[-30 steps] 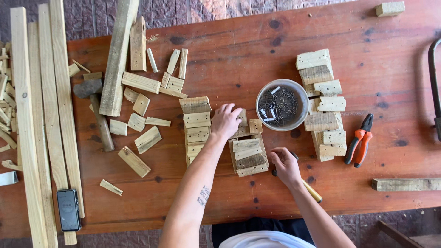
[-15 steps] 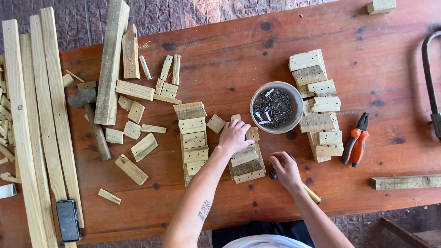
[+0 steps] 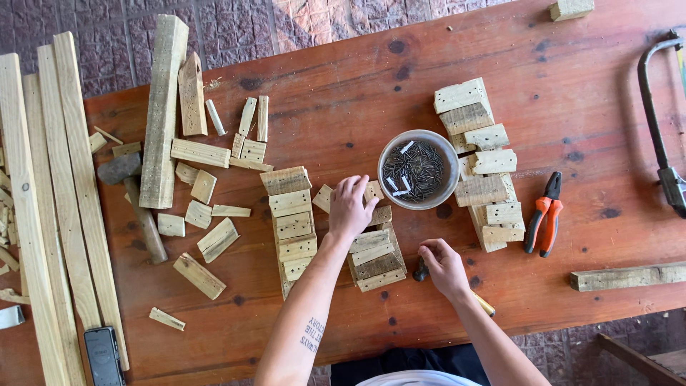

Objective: The person assembles small wooden blocks into a stack by hand, then uses a hammer to drive nails from a container into the blocks to secure them. The person repeats this process, adding more blocks and nails to build a larger structure.

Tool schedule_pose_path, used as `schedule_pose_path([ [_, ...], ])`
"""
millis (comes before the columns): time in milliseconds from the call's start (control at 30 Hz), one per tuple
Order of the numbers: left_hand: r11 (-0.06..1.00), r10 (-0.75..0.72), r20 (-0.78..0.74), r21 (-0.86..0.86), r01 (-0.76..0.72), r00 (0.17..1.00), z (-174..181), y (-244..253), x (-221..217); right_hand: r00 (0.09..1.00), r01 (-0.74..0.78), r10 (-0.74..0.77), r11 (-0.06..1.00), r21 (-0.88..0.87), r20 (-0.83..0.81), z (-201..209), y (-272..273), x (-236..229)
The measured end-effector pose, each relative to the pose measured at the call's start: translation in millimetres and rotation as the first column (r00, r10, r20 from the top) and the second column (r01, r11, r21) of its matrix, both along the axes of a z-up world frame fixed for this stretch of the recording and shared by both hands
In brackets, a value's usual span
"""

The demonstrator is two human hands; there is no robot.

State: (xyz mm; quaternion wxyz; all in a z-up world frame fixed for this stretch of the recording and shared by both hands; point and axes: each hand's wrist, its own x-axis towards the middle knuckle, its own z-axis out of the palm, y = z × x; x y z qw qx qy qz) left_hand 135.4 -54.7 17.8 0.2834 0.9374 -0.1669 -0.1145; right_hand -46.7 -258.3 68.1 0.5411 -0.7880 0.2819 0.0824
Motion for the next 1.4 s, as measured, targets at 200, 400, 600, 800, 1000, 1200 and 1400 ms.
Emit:
schedule_pose_path([
  [200, 0.991, -0.083, 0.286, -0.08, 0.11, 0.955, -7.9, -34.8, 9.6, 0.998, -0.051, 0.045, 0.984, -0.173, -0.033, -11.8, -25.0, -8.2],
  [400, 0.961, -0.261, 0.203, -0.041, 0.274, 0.944, 22.5, -85.3, 22.3, 0.981, -0.161, 0.127, 0.953, -0.258, -0.144, -7.9, -51.9, -43.3],
  [600, 0.924, -0.367, -0.013, 0.111, 0.366, 0.93, 21.5, -127.6, 28.8, 0.962, -0.256, 0.273, 0.888, -0.381, -0.009, -49.4, -66.2, -88.4],
  [800, 0.855, -0.441, -0.119, 0.244, 0.457, 0.89, 0.7, -140.0, 33.4, 0.956, -0.252, 0.292, 0.878, -0.406, 0.038, -59.2, -66.8, -93.5],
  [1000, 0.826, -0.477, -0.157, 0.257, 0.502, 0.865, 2.9, -146.2, 31.9, 0.956, -0.243, 0.289, 0.882, -0.404, 0.056, -56.6, -67.4, -90.9],
  [1200, 0.863, -0.44, -0.087, 0.236, 0.447, 0.894, -5.2, -144.4, 29.5, 0.957, -0.237, 0.285, 0.885, -0.402, 0.063, -51.1, -67.5, -87.9],
  [1400, 0.854, -0.496, -0.066, 0.144, 0.5, 0.866, -0.7, -152.8, 22.2, 0.957, -0.237, 0.285, 0.881, -0.41, 0.059, -53.3, -67.3, -90.7],
])
